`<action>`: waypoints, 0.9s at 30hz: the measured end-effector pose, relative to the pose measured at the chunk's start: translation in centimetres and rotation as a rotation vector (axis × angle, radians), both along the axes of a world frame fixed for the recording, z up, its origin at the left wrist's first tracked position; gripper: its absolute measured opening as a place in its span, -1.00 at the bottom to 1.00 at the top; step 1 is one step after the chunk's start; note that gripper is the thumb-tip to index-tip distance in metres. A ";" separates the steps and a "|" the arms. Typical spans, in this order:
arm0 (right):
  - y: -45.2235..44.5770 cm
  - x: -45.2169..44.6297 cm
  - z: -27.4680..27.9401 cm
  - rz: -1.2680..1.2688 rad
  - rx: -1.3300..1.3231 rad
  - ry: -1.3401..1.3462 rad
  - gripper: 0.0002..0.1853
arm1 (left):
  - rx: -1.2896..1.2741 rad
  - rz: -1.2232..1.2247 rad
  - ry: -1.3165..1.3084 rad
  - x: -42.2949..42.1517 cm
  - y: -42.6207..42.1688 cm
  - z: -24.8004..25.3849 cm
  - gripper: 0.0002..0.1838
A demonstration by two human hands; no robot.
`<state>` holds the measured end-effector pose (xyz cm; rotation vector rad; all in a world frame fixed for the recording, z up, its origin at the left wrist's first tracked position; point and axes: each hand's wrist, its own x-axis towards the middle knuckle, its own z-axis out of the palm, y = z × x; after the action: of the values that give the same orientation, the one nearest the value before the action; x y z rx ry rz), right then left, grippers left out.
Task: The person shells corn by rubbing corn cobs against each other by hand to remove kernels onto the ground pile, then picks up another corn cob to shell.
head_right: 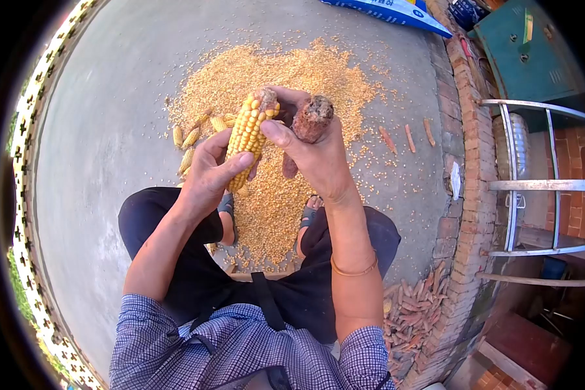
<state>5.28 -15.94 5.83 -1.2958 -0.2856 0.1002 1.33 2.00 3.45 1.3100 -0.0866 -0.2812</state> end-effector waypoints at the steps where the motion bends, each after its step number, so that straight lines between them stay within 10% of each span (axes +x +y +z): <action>1: 0.0 0.0 0.0 0.005 -0.002 0.002 -0.53 | 0.046 0.013 -0.012 0.0 0.0 0.0 -0.47; 16: 3.4 -0.6 -1.7 -0.352 0.102 0.126 -0.79 | 0.941 0.237 -0.634 -0.3 -1.5 -0.9 -0.45; 24: 2.5 -0.4 -1.0 -0.603 0.008 0.203 -0.78 | 0.712 0.079 -0.591 -0.8 -2.3 -0.4 -0.53; 27: 1.3 0.2 -1.6 -0.548 -0.133 0.132 -0.73 | 0.414 -0.091 -0.130 -0.6 -2.0 0.5 -0.59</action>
<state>5.52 -14.62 4.25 -1.4508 0.1969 -0.2644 0.77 0.00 3.94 1.7384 -0.2071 -0.3009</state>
